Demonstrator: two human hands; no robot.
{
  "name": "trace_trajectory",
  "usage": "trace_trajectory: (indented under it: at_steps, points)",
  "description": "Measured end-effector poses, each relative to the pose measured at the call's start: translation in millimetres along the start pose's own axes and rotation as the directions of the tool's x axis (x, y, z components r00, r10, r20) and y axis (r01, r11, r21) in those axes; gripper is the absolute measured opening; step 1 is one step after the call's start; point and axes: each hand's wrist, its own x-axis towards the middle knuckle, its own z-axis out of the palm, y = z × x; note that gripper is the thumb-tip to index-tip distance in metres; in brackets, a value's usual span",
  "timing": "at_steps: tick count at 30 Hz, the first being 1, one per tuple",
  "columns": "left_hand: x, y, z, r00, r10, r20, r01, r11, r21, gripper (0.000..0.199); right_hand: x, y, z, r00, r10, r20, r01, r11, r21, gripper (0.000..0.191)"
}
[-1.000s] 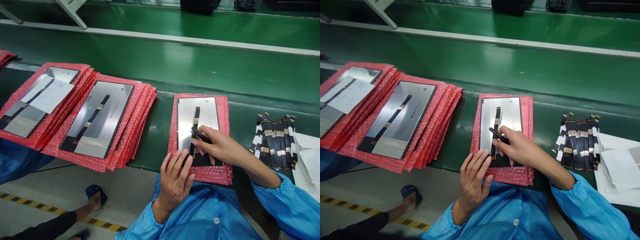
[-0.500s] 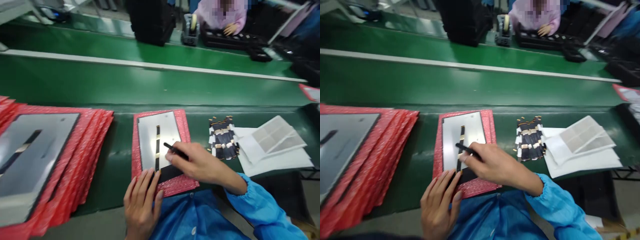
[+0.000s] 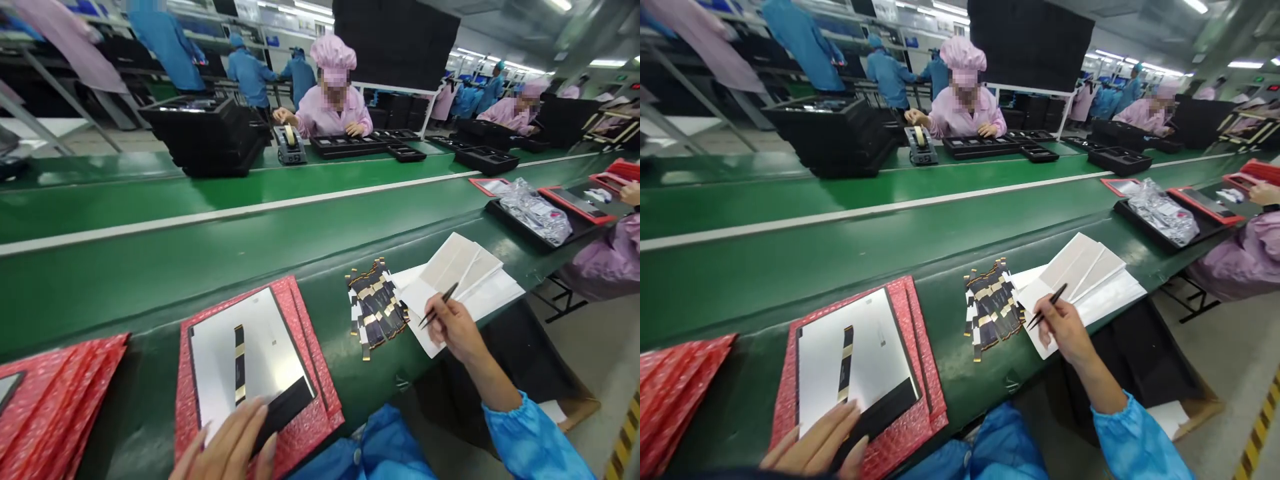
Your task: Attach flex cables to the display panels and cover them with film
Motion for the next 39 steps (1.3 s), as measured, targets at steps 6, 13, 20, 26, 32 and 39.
trace_trajectory:
  at_steps: [6,13,20,26,32,39]
  points:
    - [98.7,99.6,53.4,0.852,0.372,0.369,-0.395,0.918,-0.012,0.051,16.3,-5.9,-85.2,0.943,-0.098,-0.317,0.144,0.981,0.126,0.037]
    - [172.8,172.8,164.7,0.665,0.559,0.495,-0.564,0.811,-0.156,0.047,22.8,6.3,-113.4,0.915,-0.108,-0.389,0.169,0.978,0.126,0.034]
    - [174.4,139.8,175.8,0.621,0.610,0.492,-0.548,0.787,-0.284,0.047,22.4,12.2,-126.0,0.932,-0.124,-0.342,0.125,0.992,-0.020,0.021]
    - [193.2,117.8,184.1,0.632,0.559,0.537,-0.488,0.825,-0.285,0.029,33.5,9.0,-128.5,0.983,-0.085,-0.165,0.068,0.992,-0.107,0.021]
    - [216.5,135.9,239.6,0.627,0.562,0.539,-0.470,0.825,-0.313,0.045,50.2,1.0,-127.3,0.991,-0.033,-0.130,0.001,0.971,-0.238,0.026]
    - [222.8,123.7,254.8,0.597,0.566,0.569,-0.479,0.820,-0.313,0.050,55.1,0.3,-131.1,0.999,0.022,-0.039,-0.031,0.965,-0.259,0.031]
